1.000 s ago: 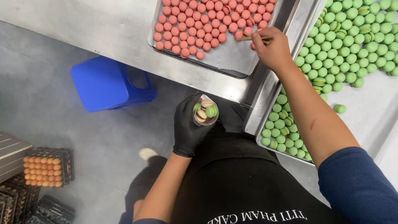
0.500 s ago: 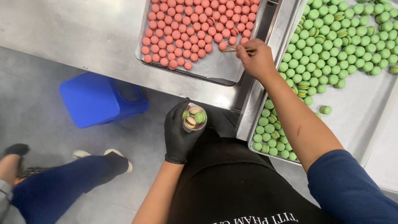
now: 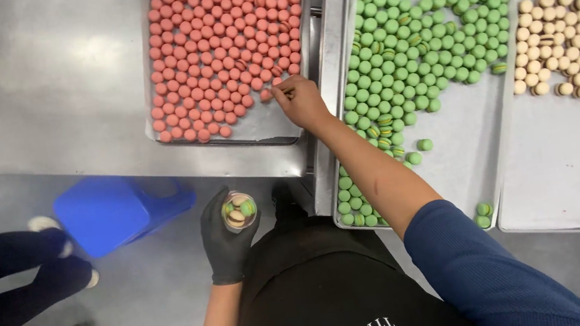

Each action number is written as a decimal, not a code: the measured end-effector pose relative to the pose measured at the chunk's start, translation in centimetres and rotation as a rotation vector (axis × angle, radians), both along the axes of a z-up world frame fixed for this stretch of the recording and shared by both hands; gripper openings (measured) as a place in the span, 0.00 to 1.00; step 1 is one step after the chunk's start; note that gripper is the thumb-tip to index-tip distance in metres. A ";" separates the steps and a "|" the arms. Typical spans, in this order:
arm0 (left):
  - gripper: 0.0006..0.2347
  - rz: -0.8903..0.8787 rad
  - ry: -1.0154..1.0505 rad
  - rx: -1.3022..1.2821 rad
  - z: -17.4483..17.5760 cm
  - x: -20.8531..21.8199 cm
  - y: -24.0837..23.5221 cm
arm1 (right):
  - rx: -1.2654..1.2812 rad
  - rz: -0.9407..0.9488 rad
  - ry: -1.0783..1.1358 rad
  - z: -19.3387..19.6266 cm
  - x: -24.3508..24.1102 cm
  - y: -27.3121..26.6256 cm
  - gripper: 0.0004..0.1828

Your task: Placing various colored macarons into clear plastic cups using chopsticks and hands.

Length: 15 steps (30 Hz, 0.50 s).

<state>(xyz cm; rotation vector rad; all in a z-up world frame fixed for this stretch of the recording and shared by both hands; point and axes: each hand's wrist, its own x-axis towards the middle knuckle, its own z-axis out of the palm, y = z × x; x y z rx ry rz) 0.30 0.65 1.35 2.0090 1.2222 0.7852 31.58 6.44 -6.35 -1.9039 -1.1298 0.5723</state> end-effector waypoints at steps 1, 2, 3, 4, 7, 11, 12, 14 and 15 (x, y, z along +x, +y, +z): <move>0.29 -0.017 -0.004 0.001 0.0 0.1 0.1 | 0.001 -0.017 -0.004 -0.1 0.0 -0.3 0.08; 0.30 -0.023 0.010 -0.006 0.0 0.1 0.1 | 0.003 -0.043 0.026 -0.3 -0.1 -0.4 0.08; 0.31 -0.030 0.024 -0.013 0.0 0.1 0.2 | 0.005 -0.070 0.055 -0.4 -0.3 -0.6 0.08; 0.31 -0.039 0.024 -0.010 -0.1 0.2 0.2 | 0.008 -0.078 0.054 -0.4 -0.3 -0.8 0.08; 0.31 -0.051 0.004 -0.062 -0.5 0.6 0.3 | 0.065 -0.122 0.098 0.3 -0.5 -1.5 0.09; 0.31 -0.069 -0.054 -0.094 -1.7 1.2 0.9 | 0.027 -0.157 0.266 4.7 -1.2 -3.6 0.12; 0.32 -0.081 -0.069 -0.091 -1.9 1.5 1.1 | 0.035 -0.164 0.335 6.3 -1.3 -4.2 0.13; 0.32 -0.094 -0.067 -0.084 -2.6 2.2 1.6 | 0.082 -0.142 0.431 9.4 -1.5 -6.4 0.14; 0.32 -0.105 -0.066 -0.080 -2.9 2.6 1.8 | 0.128 -0.117 0.525 11.0 -1.6 -7.5 0.14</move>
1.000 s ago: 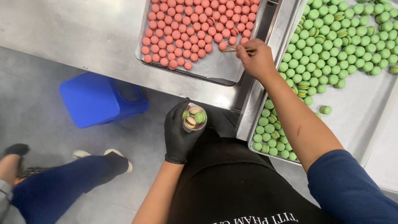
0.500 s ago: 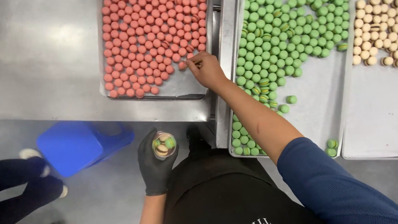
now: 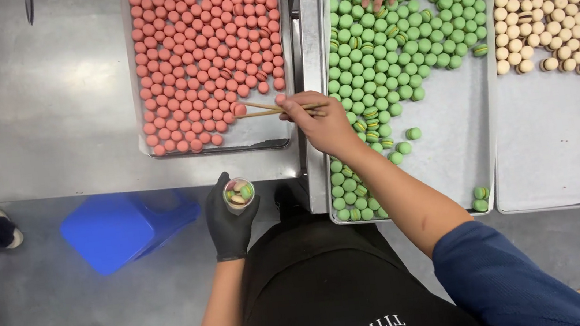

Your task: Placing various colored macarons into clear plastic cups using chopsticks and hands.

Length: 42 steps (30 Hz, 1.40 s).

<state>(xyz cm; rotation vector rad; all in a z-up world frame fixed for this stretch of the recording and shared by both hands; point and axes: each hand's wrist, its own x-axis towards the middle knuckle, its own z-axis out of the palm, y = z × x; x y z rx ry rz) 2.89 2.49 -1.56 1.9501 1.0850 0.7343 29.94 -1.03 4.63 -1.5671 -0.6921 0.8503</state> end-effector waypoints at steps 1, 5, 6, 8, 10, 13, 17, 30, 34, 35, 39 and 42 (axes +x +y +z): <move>0.32 -0.003 -0.001 0.003 -0.2 0.6 0.2 | 0.003 -0.003 -0.001 1.8 0.0 -1.2 0.14; 0.33 -0.034 -0.037 -0.051 -0.1 2.8 0.4 | -0.048 0.002 0.138 6.2 0.1 -6.7 0.15; 0.33 -0.051 -0.062 -0.054 0.0 3.2 0.4 | -0.027 -0.014 0.204 6.6 0.2 -8.1 0.15; 0.31 -0.079 -0.079 -0.051 1.0 4.3 -0.1 | -0.019 -0.054 0.303 6.7 -0.1 -10.6 0.14; 0.29 -0.103 -0.101 -0.039 1.5 5.5 -0.3 | -0.005 -0.089 0.395 6.3 0.0 -12.7 0.14; 0.31 -0.134 -0.111 -0.002 1.5 6.4 -1.5 | 0.040 -0.141 0.534 5.6 0.1 -15.8 0.13; 0.30 -0.195 -0.076 -0.003 2.5 7.5 -2.9 | 0.151 -0.217 0.522 4.8 0.1 -18.6 0.11; 0.32 -0.302 -0.058 -0.068 7.5 11.1 -7.9 | 0.036 0.018 -0.256 12.0 -1.4 -22.9 0.10; 0.33 -0.292 -0.082 -0.152 8.5 12.6 -10.4 | 0.163 0.056 -0.280 12.9 0.6 -26.2 0.10; 0.33 -0.304 -0.088 -0.159 8.6 13.0 -11.0 | 0.172 0.035 -0.290 13.0 1.4 -27.4 0.09; 0.32 -0.355 -0.058 -0.165 9.0 15.5 -14.2 | 0.198 -0.070 -0.348 14.0 4.8 -31.7 0.08; 0.31 -0.490 -0.189 -0.183 7.8 18.3 -17.2 | 0.283 -0.248 -0.332 13.8 7.6 -34.8 0.09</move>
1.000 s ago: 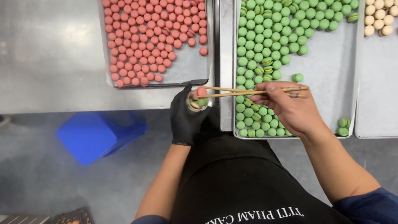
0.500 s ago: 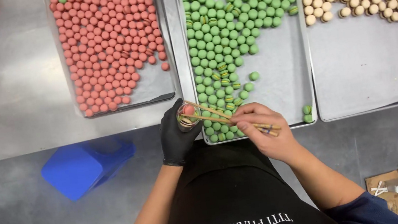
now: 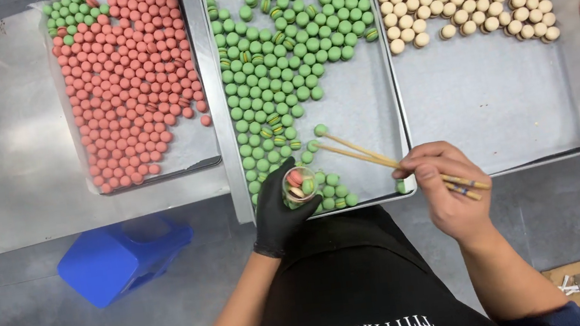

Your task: Placing various colored macarons into clear plastic cups using chopsticks and hands.

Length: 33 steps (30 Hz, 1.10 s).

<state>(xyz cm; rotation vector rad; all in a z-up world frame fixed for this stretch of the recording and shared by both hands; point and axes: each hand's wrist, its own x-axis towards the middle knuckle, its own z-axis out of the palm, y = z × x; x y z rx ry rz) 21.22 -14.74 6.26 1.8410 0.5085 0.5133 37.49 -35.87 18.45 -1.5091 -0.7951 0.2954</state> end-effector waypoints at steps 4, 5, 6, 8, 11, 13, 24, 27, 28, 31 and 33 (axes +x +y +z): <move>0.33 -0.082 0.092 0.061 -0.6 4.9 -5.1 | -0.094 -0.152 0.070 -1.0 4.0 -5.5 0.12; 0.33 -0.098 0.110 0.037 -1.5 6.3 -6.4 | -0.123 -0.207 0.102 -1.3 5.0 -6.8 0.13; 0.32 -0.115 0.127 0.013 -2.5 7.5 -7.8 | -0.153 -0.262 0.134 -1.6 6.0 -8.0 0.13; 0.32 -0.064 0.120 0.058 -4.6 9.7 -10.1 | -0.180 -0.267 0.140 -2.4 7.6 -10.8 0.13; 0.32 0.043 0.083 0.114 -6.6 12.0 -13.1 | -0.219 -0.286 0.142 -3.7 9.6 -14.6 0.13; 0.32 0.113 0.039 0.146 -7.6 13.1 -14.1 | -0.209 -0.288 0.128 -4.6 10.9 -16.5 0.13; 0.40 0.247 0.042 0.240 -8.5 11.4 -16.5 | -0.339 -0.297 0.045 -5.8 13.8 -18.5 0.13; 0.31 0.329 0.078 0.058 -5.5 7.9 -17.2 | -0.513 -0.287 -0.075 -5.9 14.0 -17.6 0.10; 0.31 0.336 0.077 0.059 -6.2 6.6 -17.2 | -0.510 -0.281 -0.077 -6.2 14.3 -17.2 0.10; 0.22 0.579 0.000 0.081 -8.4 2.5 -17.3 | -0.605 -0.213 -0.162 -7.1 15.0 -16.2 0.08; 0.14 0.859 0.177 0.112 -9.9 -0.9 -18.0 | -0.570 -0.141 -0.253 -7.7 15.1 -16.0 0.07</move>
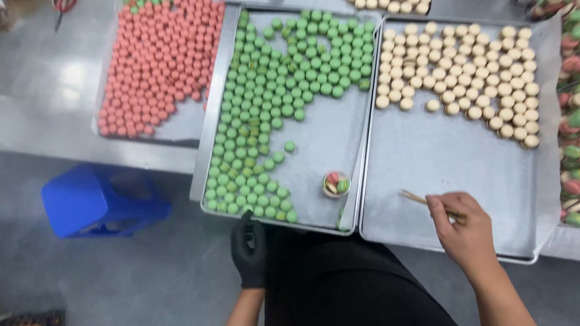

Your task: Placing various colored macarons into clear plastic cups using chopsticks and hands.

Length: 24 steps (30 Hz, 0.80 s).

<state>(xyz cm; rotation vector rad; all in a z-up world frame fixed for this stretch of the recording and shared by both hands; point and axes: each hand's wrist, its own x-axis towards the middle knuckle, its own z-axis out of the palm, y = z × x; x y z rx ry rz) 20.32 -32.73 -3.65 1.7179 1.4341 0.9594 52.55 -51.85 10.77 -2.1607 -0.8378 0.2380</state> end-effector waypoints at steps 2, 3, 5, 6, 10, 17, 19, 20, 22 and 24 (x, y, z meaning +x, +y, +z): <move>0.13 0.042 -0.018 -0.007 -2.6 -3.3 -0.7 | -0.025 0.038 -0.004 -0.4 0.2 0.8 0.07; 0.11 0.073 -0.057 0.019 -3.9 -5.0 -1.2 | -0.016 0.064 -0.029 -0.6 0.3 1.2 0.06; 0.12 0.128 -0.013 -0.139 -6.3 -7.9 -2.1 | -0.039 0.097 -0.034 -0.8 0.5 1.7 0.06; 0.13 0.170 0.015 -0.277 -7.5 -9.3 -2.4 | -0.041 0.118 -0.053 -0.9 0.6 2.1 0.06; 0.16 0.172 0.254 -0.626 -15.9 -17.0 -6.5 | -0.033 0.169 -0.042 -1.5 0.9 2.2 0.06; 0.20 -0.698 0.949 -0.906 -27.2 -22.8 -11.1 | -0.117 0.150 -0.037 -1.9 1.2 2.1 0.08; 0.19 -0.761 0.929 -0.891 -25.1 -20.2 -10.1 | -0.153 0.160 -0.062 -1.1 0.6 2.3 0.09; 0.19 -0.561 0.803 -0.913 -23.7 -18.4 -9.2 | -0.129 0.105 0.024 -0.3 0.1 2.7 0.10; 0.20 -0.358 0.672 -0.931 -20.8 -14.9 -7.1 | -0.109 0.057 0.109 0.2 -0.4 2.8 0.12; 0.19 -0.321 0.641 -0.911 -17.7 -11.6 -4.8 | 0.093 0.223 0.035 -0.4 -0.4 2.2 0.15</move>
